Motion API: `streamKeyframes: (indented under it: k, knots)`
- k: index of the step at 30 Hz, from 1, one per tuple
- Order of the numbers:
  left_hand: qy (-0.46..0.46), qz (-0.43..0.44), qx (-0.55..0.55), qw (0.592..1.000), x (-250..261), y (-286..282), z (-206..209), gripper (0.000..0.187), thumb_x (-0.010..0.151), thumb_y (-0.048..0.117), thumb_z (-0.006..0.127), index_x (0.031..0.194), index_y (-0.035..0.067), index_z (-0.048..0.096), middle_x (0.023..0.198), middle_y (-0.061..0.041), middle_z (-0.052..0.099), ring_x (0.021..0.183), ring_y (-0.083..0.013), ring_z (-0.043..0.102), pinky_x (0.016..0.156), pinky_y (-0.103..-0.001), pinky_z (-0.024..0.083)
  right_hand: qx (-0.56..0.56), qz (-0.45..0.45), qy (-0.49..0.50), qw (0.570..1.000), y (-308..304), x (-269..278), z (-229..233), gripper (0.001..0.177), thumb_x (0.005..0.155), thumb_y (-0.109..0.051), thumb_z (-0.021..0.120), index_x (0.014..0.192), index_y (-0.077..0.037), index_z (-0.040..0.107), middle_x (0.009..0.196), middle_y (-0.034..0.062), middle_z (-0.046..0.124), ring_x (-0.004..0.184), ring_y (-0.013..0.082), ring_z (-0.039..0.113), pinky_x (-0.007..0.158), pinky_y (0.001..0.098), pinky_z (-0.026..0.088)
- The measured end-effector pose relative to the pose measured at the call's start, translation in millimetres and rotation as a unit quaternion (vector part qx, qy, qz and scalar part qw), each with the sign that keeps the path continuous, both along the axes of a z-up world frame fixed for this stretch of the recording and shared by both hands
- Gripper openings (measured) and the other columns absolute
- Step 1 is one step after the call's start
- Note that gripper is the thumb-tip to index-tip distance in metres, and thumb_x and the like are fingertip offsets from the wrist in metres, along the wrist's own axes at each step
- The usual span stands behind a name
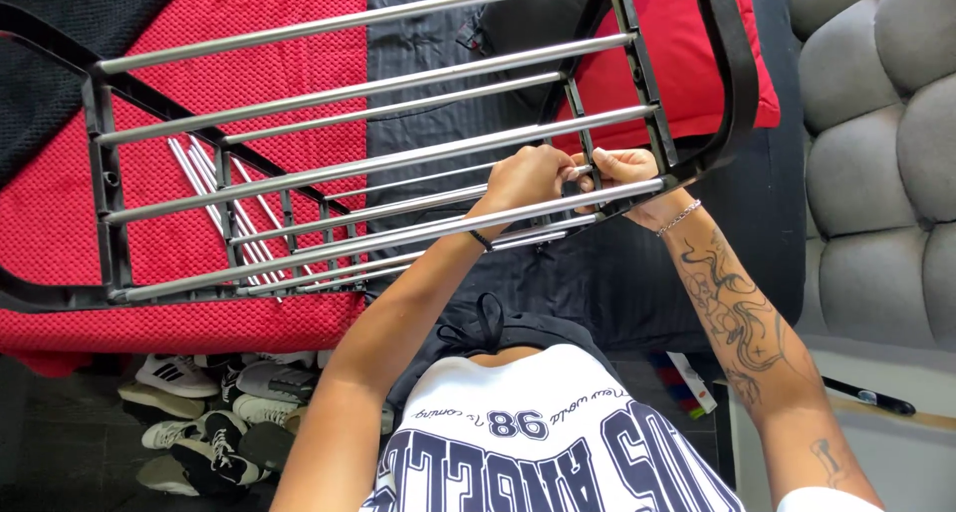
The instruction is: The person assembles a metal shoe rack on a bed, inserting silver metal rods one at a time into the black plastic end frames of the rack. They pick rods from a pile on the bed, align each rod with the frame holes, and press it into place, working around the rack as it takes shape.
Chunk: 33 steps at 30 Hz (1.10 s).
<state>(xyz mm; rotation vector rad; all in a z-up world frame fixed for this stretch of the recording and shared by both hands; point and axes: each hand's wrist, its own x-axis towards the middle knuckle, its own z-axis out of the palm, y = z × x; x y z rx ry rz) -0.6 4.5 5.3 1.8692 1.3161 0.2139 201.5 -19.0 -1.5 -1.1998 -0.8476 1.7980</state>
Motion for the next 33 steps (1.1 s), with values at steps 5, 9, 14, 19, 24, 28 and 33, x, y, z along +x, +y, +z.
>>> streamKeyframes:
  k: [5,9,14,19,24,28,33]
  knots:
    - [0.007,0.007,-0.02,1.0,5.6,1.2,-3.6,0.022,0.097,0.034,0.057,0.1,0.028,0.078,0.099,-0.011,0.078,0.105,-0.0376,0.073,0.092,-0.051,0.057,0.048,-0.012,-0.097,0.994,3.8,-4.2,-18.1,0.03,0.109,-0.021,0.057,0.095,0.003,0.067,0.073,0.0128,0.066,0.061,0.0214,0.074,0.053,0.0398,0.064]
    - [0.0,-0.002,-0.044,0.999,3.4,-5.4,19.8,0.025,0.095,0.035,0.056,0.088,0.028,0.078,0.098,-0.012,0.078,0.107,-0.0387,0.072,0.094,-0.05,0.056,0.122,-0.016,-0.239,0.963,-0.4,-19.8,0.2,0.044,0.111,-0.022,0.06,0.068,-0.011,0.064,0.055,-0.002,0.051,0.046,0.0052,0.055,0.037,0.019,0.046]
    - [0.011,-0.004,-0.015,1.0,13.5,6.9,-17.4,0.021,0.091,0.039,0.059,0.093,0.03,0.078,0.098,-0.012,0.078,0.107,-0.0373,0.073,0.091,-0.052,0.058,0.111,-0.023,-0.247,0.963,1.6,-0.8,-22.6,0.044,0.109,-0.024,0.062,0.066,-0.015,0.062,0.057,-0.0054,0.042,0.048,0.0023,0.041,0.039,0.0182,0.037]
    - [0.035,0.032,0.012,0.999,-8.3,-25.5,31.0,0.024,0.09,0.042,0.061,0.1,0.029,0.079,0.098,-0.009,0.079,0.106,-0.035,0.075,0.093,-0.051,0.059,0.05,-0.022,-0.189,0.981,-6.6,-11.2,-1.2,0.023,0.105,-0.026,0.069,0.092,-0.007,0.073,0.07,0.0075,0.061,0.056,0.0126,0.06,0.047,0.0294,0.055]
    - [-0.402,-0.046,0.13,0.905,-163.4,-120.5,58.9,0.04,0.101,0.01,0.062,0.139,0.0,0.053,0.137,-0.013,0.062,0.103,-0.023,0.068,0.09,-0.035,0.055,0.019,-0.057,-0.12,0.991,4.8,-17.0,-27.0,0.039,0.113,-0.04,0.055,0.12,-0.003,0.065,0.1,0.0139,0.072,0.081,0.02,0.071,0.064,0.0248,0.058]
    - [-0.29,-0.065,-0.049,0.954,-299.0,-180.7,100.1,0.03,0.099,0.023,0.059,0.117,0.001,0.069,0.125,-0.011,0.072,0.106,-0.023,0.071,0.092,-0.033,0.057,0.112,-0.007,-0.077,0.991,23.2,-15.7,-38.7,0.044,0.12,-0.042,0.049,0.111,-0.001,0.062,0.099,0.014,0.071,0.075,0.0179,0.068,0.056,0.0231,0.05]
    - [-0.303,0.26,-0.027,0.916,-419.2,-216.8,69.4,0.016,0.096,0.008,0.055,0.085,0.003,0.066,0.082,-0.003,0.065,0.073,-0.0135,0.056,0.07,-0.027,0.05,0.105,-0.021,-0.232,0.967,33.2,-28.4,-47.5,0.055,0.122,-0.06,0.038,0.135,-0.012,0.063,0.108,-0.0011,0.071,0.091,0.0127,0.074,0.059,0.0143,0.051]
